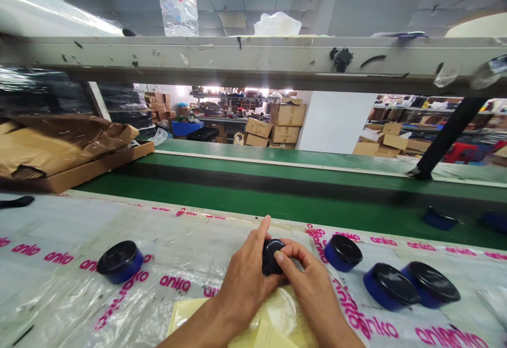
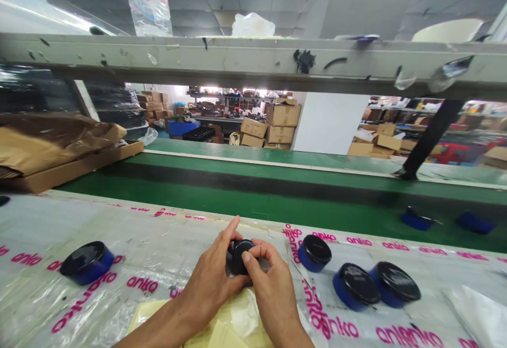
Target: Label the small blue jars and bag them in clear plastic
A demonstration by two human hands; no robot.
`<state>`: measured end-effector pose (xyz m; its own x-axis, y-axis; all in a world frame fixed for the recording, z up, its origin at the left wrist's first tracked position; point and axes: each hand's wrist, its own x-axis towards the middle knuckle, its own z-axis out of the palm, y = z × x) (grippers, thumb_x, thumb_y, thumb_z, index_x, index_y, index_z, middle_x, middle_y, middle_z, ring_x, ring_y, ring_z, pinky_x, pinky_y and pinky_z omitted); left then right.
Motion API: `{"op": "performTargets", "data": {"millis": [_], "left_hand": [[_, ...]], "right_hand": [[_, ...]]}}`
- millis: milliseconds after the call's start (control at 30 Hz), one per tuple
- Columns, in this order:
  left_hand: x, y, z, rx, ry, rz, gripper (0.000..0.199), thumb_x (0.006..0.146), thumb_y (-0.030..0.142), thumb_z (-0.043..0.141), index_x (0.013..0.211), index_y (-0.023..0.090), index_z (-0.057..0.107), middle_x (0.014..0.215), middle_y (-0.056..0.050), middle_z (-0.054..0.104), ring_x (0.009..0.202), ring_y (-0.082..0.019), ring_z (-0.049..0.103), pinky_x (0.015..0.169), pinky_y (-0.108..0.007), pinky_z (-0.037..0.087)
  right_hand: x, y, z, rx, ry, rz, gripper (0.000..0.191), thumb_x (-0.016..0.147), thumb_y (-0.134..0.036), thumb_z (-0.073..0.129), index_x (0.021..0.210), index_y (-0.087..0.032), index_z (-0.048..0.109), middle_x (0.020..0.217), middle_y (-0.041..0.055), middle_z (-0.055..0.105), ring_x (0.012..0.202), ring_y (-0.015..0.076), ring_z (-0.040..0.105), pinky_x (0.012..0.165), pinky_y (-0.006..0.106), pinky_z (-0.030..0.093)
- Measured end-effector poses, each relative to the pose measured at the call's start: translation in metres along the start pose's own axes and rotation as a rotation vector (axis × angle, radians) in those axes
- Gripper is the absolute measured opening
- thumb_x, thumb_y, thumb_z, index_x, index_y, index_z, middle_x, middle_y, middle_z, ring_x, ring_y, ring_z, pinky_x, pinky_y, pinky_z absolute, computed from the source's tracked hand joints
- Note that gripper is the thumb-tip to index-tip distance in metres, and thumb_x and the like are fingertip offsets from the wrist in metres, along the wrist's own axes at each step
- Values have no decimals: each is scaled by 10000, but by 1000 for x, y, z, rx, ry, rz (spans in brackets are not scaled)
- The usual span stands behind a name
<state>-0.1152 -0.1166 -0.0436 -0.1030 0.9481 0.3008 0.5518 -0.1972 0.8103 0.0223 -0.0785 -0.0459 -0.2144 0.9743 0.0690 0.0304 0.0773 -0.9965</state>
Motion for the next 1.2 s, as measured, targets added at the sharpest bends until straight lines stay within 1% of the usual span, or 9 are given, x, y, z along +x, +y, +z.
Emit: {"op": "performTargets", "data": {"millis": [100,300,533,667,800,900,1000,1100,1200], "left_hand": [[0,-2,0,16,-2,47,957,721,56,729,1508,313,250,1288,-62,573,1187,-252,574,1040,-467,466],[2,-10,1,24,9,76,939,726,78,717,1504,322,251,1289,-49,566,1165,-238,591,1041,-440,481],[6,-11,-2,45,-26,82,888,754,96,671,1497,306,234,1252,-45,553,1119,-215,599,992,-410,490],[8,-9,-2,9,-41,50,876,755,88,659,1490,297,232,1235,-39,558,1099,-203,609,972,-398,495],[9,-7,-2,-9,-53,42,866,747,92,663,1484,282,251,1268,-48,560,1143,-212,597,1011,-411,474],[9,-5,-5,27,-56,37,890,716,74,669,1483,275,265,1277,-53,575,1157,-229,592,1034,-428,456],[7,-6,-8,36,-59,33,917,705,60,662,1493,292,254,1294,-52,582,1201,-247,570,1071,-456,423],[5,-7,-9,8,-51,10,884,753,124,675,1499,307,238,1313,-52,579,1212,-250,564,1076,-463,416],[4,-7,-10,-49,-34,-17,880,772,171,689,1502,314,220,1281,-36,596,1144,-226,601,1039,-426,447]], "right_hand": [[1,3,1,-11,44,14,297,696,-509,719,716,-217,665,1049,101,736,1042,333,626,984,442,420],[7,11,-3,13,60,-19,297,746,-448,716,899,-196,684,954,87,736,926,283,657,866,398,482],[15,7,-7,20,38,-28,290,839,-480,619,836,-195,671,839,58,719,811,240,637,756,352,467],[12,4,-6,-44,37,-58,266,820,-452,657,907,-200,670,926,59,731,894,246,643,825,354,459],[10,3,-6,-165,76,-87,238,788,-399,699,928,-210,669,940,52,732,890,248,649,804,347,464],[12,3,-8,-185,69,-111,227,867,-427,608,911,-213,672,928,52,734,878,247,659,785,352,476],[11,5,-11,-204,84,-126,295,931,-448,521,1038,-217,668,1054,70,730,975,262,664,852,391,492],[2,5,-12,-390,161,-315,309,962,-391,491,1191,-219,606,1195,91,681,1102,273,622,929,445,475],[-10,4,-11,-641,209,-715,289,974,-242,474,1244,-215,572,1228,94,655,1179,262,567,978,449,435]]}}
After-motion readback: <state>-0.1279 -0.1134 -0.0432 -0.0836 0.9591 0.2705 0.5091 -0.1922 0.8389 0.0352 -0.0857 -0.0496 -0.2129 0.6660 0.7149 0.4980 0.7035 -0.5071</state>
